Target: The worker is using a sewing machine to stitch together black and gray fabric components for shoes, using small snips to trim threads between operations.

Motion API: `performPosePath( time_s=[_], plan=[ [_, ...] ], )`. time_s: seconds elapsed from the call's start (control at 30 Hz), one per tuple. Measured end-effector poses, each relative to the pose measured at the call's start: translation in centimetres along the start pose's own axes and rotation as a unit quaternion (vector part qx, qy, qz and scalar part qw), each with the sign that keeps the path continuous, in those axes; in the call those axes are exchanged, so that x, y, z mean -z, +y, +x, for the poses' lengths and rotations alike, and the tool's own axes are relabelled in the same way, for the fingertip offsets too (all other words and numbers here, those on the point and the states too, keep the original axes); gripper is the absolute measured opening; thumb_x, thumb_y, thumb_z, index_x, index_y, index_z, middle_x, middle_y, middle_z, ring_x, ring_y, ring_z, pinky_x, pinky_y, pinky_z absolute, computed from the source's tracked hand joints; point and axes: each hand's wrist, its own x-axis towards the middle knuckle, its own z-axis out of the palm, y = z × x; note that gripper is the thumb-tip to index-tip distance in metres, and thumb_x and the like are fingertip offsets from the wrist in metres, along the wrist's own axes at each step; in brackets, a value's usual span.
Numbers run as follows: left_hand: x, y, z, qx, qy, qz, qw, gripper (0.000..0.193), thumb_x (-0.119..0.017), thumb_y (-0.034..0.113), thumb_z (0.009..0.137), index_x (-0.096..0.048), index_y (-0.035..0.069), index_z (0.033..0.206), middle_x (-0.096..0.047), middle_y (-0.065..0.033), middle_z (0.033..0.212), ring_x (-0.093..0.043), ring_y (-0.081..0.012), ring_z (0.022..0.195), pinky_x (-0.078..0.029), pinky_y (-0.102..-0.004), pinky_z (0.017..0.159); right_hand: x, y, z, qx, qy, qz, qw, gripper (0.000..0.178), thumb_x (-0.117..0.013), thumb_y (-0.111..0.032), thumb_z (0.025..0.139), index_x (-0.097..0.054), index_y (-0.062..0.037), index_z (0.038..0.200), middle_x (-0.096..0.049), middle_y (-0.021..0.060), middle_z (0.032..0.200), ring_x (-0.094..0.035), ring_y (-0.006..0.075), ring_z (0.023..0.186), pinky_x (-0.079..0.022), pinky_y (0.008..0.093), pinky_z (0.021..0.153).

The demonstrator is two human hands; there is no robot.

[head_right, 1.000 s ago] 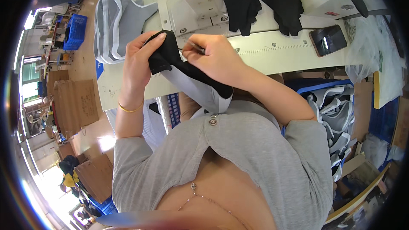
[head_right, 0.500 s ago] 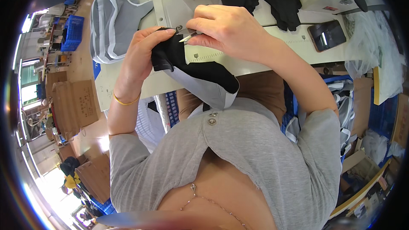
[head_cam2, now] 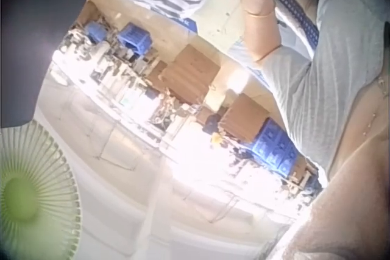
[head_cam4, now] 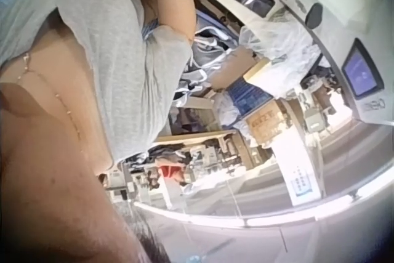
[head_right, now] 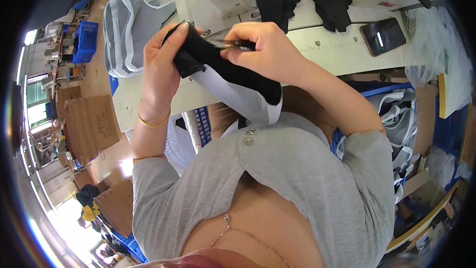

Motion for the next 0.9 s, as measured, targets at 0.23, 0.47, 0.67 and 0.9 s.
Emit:
performPosePath(
  time_s=[0.23,0.47,0.67,0.9],
  plan=[
    [0.5,-0.3,-0.3,0.038,0.004,0.181,0.983,0.016,-0.074,0.012,0.086,-0.069,-0.001,0.095,-0.069,-0.0036,0.082,-0.061,-0.0069,0.068,-0.05,-0.0222,0.06,1.3,-0.8,1.5,-0.003,-0.042,0.031,0.999,0.011,-0.067,-0.01,0.089,-0.063,-0.0004,0.087,-0.055,-0.0042,0.076,-0.047,0.0044,0.072,-0.04,0.0221,0.066],
    [0.0,-1.0,-0.5,0.025,0.084,-0.013,0.996,0.014,-0.066,0.009,0.089,-0.068,-0.004,0.094,-0.07,-0.0087,0.082,-0.066,-0.0124,0.068,-0.054,-0.0251,0.06,1.2,-1.3,0.7,0.24,0.109,-0.27,0.926,0.032,-0.074,-0.026,0.082,-0.067,-0.0039,0.104,-0.059,0.0056,0.085,-0.059,0.0228,0.067,-0.047,0.0324,0.058],
    [-1.0,-1.5,-0.5,0.041,0.104,-0.066,0.992,0.012,-0.064,0.008,0.089,-0.067,-0.004,0.092,-0.07,-0.0092,0.082,-0.066,-0.0135,0.067,-0.055,-0.0258,0.06,0.3,-0.3,0.7,0.253,0.125,-0.357,0.89,0.031,-0.076,-0.028,0.079,-0.068,-0.0059,0.098,-0.057,0.0021,0.084,-0.059,0.0188,0.065,-0.048,0.0319,0.057],
    [-1.2,-1.4,-0.5,0.032,0.096,-0.071,0.992,0.013,-0.064,0.008,0.09,-0.067,-0.004,0.091,-0.07,-0.0092,0.082,-0.066,-0.0134,0.068,-0.055,-0.0258,0.06,0.3,-0.8,0.6,0.233,0.135,-0.344,0.899,0.029,-0.076,-0.027,0.078,-0.07,-0.0058,0.097,-0.058,0.0024,0.081,-0.06,0.0192,0.066,-0.047,0.0317,0.057]
  ],
)
